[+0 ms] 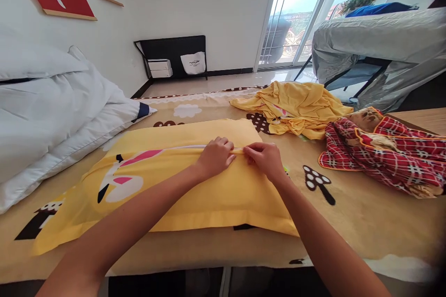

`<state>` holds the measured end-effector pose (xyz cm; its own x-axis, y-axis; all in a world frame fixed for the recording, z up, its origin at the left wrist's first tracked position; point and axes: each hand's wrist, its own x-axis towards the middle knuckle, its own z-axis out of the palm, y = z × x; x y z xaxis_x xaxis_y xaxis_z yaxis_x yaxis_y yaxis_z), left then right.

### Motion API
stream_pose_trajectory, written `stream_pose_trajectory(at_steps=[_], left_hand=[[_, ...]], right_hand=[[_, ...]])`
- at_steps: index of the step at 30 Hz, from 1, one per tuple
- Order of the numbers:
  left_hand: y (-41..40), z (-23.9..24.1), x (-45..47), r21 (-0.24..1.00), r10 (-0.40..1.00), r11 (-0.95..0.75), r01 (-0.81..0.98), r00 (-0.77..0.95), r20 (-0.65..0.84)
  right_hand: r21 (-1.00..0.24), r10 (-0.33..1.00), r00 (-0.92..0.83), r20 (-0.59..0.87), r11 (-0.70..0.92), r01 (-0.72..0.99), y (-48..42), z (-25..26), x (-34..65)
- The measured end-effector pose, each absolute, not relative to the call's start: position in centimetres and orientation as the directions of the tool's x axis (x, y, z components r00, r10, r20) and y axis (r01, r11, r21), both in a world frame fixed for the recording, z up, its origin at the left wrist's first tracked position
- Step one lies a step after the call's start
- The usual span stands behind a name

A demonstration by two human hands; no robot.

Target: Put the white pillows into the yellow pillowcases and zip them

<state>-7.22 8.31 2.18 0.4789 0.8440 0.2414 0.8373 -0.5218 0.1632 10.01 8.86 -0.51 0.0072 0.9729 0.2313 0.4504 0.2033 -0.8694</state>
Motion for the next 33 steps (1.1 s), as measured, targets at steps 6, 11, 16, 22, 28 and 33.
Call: stream_pose_trajectory(at_steps=[6,11,16,22,28,33], left_hand=[[7.1,0.2,-7.0,-0.111,0.728,-0.591,0.799,0.587,0.354],[6.6,-0.7,-7.7,-0.274,0.592,-0.661,0.698,0.710,0.381],[6.8,-0.2,-7.6,-0.118,0.660,-0.665,0.737,0.654,0.370],[7.5,1.3,-6.6,0.197,0.861,-0.487,0.851,0.430,0.270],[8.6,1.6,-6.1,0.111,0.872,-0.476,0.872,0.453,0.183],[8.8,0.9,-6.1,0.021,0.827,-0.536,0.844,0.520,0.213]], right_hand=[[-0.773,0.941,0.038,0.336,0.253,0.582,8.3,-0.2,10.2],[-0.719,0.923,0.035,0.384,0.275,0.639,7.9,-0.8,10.5],[-0.712,0.916,0.035,0.400,0.286,0.641,8.1,-1.0,10.2],[-0.712,0.918,0.028,0.395,0.287,0.641,8.5,-0.7,9.4],[-0.664,0.913,0.018,0.407,0.282,0.692,8.5,-0.4,8.8],[-0.696,0.924,0.023,0.381,0.270,0.665,8.5,-0.4,9.2]])
